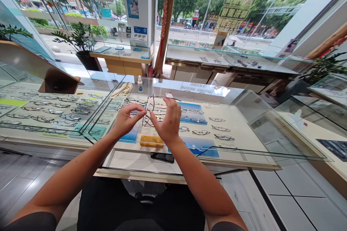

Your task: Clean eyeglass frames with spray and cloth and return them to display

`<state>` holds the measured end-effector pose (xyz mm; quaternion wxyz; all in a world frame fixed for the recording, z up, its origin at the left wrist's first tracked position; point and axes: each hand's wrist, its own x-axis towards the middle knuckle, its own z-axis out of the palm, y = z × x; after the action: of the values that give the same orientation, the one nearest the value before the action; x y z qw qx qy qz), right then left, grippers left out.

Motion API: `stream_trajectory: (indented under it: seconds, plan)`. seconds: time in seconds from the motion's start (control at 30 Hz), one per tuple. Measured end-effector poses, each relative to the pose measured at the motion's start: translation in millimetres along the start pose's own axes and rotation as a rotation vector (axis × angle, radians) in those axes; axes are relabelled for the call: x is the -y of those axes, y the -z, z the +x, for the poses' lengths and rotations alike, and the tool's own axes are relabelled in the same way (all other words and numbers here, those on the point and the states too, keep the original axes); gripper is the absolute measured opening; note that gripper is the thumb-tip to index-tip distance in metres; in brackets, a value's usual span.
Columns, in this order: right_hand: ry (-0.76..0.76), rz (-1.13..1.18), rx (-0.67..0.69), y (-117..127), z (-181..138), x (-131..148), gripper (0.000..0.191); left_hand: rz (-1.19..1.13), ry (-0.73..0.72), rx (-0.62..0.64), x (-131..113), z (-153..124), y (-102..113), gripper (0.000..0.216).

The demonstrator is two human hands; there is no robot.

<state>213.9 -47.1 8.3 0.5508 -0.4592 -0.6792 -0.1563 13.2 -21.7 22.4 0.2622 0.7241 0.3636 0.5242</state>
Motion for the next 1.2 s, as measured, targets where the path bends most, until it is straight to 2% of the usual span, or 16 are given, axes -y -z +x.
stream_trajectory:
  seconds: [0.37,0.63,0.73,0.87,0.93,1.03,1.2]
  plan:
    - [0.020,0.018,0.123,-2.8,-3.3,-3.2,0.069,-0.105,0.093,-0.150,4.4,2.2,4.0,0.025]
    - [0.006,0.004,0.214,-6.0,-7.4,-1.5,0.068,-0.134,0.091,-0.217,11.5,4.7,8.7,0.024]
    - [0.012,0.055,0.158,-2.9,-4.0,0.4,0.057,-0.142,0.086,-0.212,12.5,5.2,9.2,0.025]
    - [0.001,0.110,-0.027,6.0,4.1,1.7,0.028,-0.124,0.104,-0.227,15.5,6.9,10.1,0.029]
    - [0.009,0.112,-0.060,9.0,6.7,2.0,0.015,-0.112,0.113,-0.233,16.5,7.7,10.4,0.030]
    - [0.006,0.144,0.028,7.8,6.9,4.7,0.012,-0.126,0.114,-0.219,14.7,7.9,9.7,0.029]
    - [-0.040,0.340,0.277,-4.2,-0.5,13.1,0.027,-0.211,0.085,-0.106,2.9,3.6,2.0,0.026]
